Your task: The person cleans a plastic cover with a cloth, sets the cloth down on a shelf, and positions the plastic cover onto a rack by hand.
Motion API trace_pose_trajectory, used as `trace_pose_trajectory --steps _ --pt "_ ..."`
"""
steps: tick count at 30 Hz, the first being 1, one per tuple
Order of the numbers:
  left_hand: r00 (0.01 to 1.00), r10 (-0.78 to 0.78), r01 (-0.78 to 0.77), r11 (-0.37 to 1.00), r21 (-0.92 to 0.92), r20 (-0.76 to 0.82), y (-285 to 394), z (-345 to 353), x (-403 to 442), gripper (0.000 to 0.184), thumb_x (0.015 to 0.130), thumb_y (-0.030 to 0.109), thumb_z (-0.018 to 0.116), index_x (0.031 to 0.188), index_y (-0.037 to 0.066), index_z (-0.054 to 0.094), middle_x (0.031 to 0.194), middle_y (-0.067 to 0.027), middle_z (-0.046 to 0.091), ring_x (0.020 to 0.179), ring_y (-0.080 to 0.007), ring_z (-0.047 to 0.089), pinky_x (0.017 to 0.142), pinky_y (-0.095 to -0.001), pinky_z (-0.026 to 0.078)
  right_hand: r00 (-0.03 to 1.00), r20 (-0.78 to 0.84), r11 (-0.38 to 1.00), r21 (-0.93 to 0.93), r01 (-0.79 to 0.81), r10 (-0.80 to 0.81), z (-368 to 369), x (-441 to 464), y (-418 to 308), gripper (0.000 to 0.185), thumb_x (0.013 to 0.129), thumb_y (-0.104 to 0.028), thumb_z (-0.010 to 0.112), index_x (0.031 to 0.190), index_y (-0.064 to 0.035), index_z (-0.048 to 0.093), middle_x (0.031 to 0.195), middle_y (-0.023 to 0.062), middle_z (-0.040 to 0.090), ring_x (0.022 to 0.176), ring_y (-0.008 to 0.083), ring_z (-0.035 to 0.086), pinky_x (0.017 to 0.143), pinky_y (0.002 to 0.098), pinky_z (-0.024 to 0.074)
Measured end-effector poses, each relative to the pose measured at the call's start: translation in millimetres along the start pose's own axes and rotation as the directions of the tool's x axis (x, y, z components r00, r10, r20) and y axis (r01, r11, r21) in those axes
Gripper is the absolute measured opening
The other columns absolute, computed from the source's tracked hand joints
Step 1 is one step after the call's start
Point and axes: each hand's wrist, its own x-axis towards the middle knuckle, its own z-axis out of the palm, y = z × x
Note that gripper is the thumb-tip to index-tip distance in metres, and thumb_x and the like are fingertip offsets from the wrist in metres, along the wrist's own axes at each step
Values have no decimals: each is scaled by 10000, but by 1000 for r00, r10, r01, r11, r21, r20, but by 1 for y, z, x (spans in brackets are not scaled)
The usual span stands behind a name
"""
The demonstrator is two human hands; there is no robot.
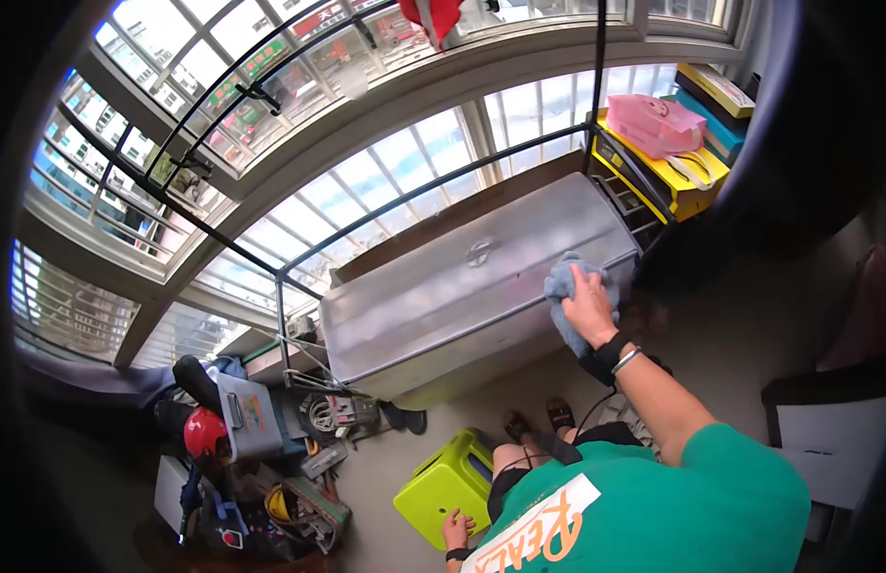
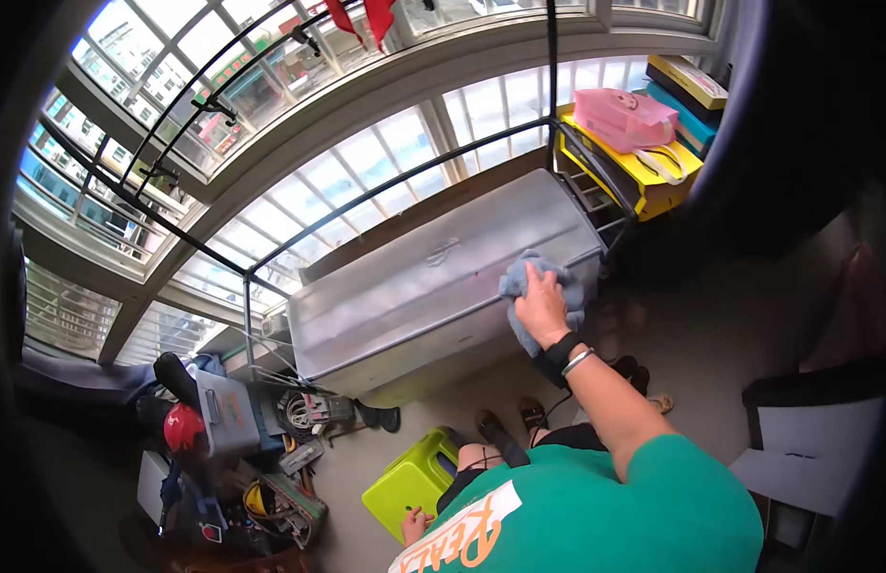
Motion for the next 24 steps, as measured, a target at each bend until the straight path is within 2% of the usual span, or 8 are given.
trace_pose_trajectory --steps 2,6,7,10,11,17,20,24 --pt "998 -55 54 998 26 30 2 4 2 419 935 175 507 1319 29 426 928 -143 672 695 -206 662 557 -292 494 984 174 998 -54 -33 42 28 16 -38 599 764 -163 570 1339 -91 419 1180 287 451 1040 469 524 896 498 453" --pt "994 -33 42 995 -86 103 5 -13 49 419 943 177 500 1325 30 412 960 -148 668 721 -220 663 572 -303 511 956 289 998 -24 56 -47 64 40 -70 566 767 -168 561 1313 -71 448 1170 314 476 1049 482 520 905 498 450" --pt "998 -42 41 999 18 47 23 -16 52 408 942 164 500 1320 31 422 947 -137 668 721 -201 659 565 -296 499 944 325 998 -21 63 -52 73 44 -79 564 768 -167 557 1312 -67 451 1170 318 482 1057 482 516 913 495 445" --pt "999 -32 29 995 -93 -38 81 -30 64 396 940 154 503 1310 30 437 923 -125 668 707 -178 651 571 -284 491 931 352 994 84 75 -100 101 54 -111 567 769 -164 546 1319 -65 452 1171 326 494 1075 477 509 932 488 432" --pt "999 -7 4 995 -95 -34 97 -28 71 386 938 151 505 1300 29 449 920 -120 668 704 -168 648 574 -278 490 919 373 989 117 89 -127 106 59 -121 561 771 -167 557 1311 -48 463 1129 290 528 1101 437 490 956 444 409" --pt "981 194 -193 978 75 -15 167 -40 109 368 919 134 531 1267 18 503 903 -93 667 717 -121 630 624 -252 487 889 413 979 39 198 -196 104 59 -130 533 783 -132 511 1310 -76 462 1141 297 517 1020 482 532 907 496 436" --pt "877 478 -481 866 136 57 229 -27 120 428 928 149 538 1322 7 450 964 -115 657 783 -136 634 677 -264 506 904 380 980 42 196 -197 94 53 -127 521 787 -131 506 1304 -82 465 1104 287 522 987 480 543 880 505 444" --pt "878 478 -447 825 -345 4 357 18 83 437 954 171 522 1343 14 405 1058 -147 617 892 -190 635 687 -290 541 895 422 984 -37 176 -144 84 49 -122 537 785 -136 530 1313 -81 450 1099 247 523 989 441 542 874 481 452"
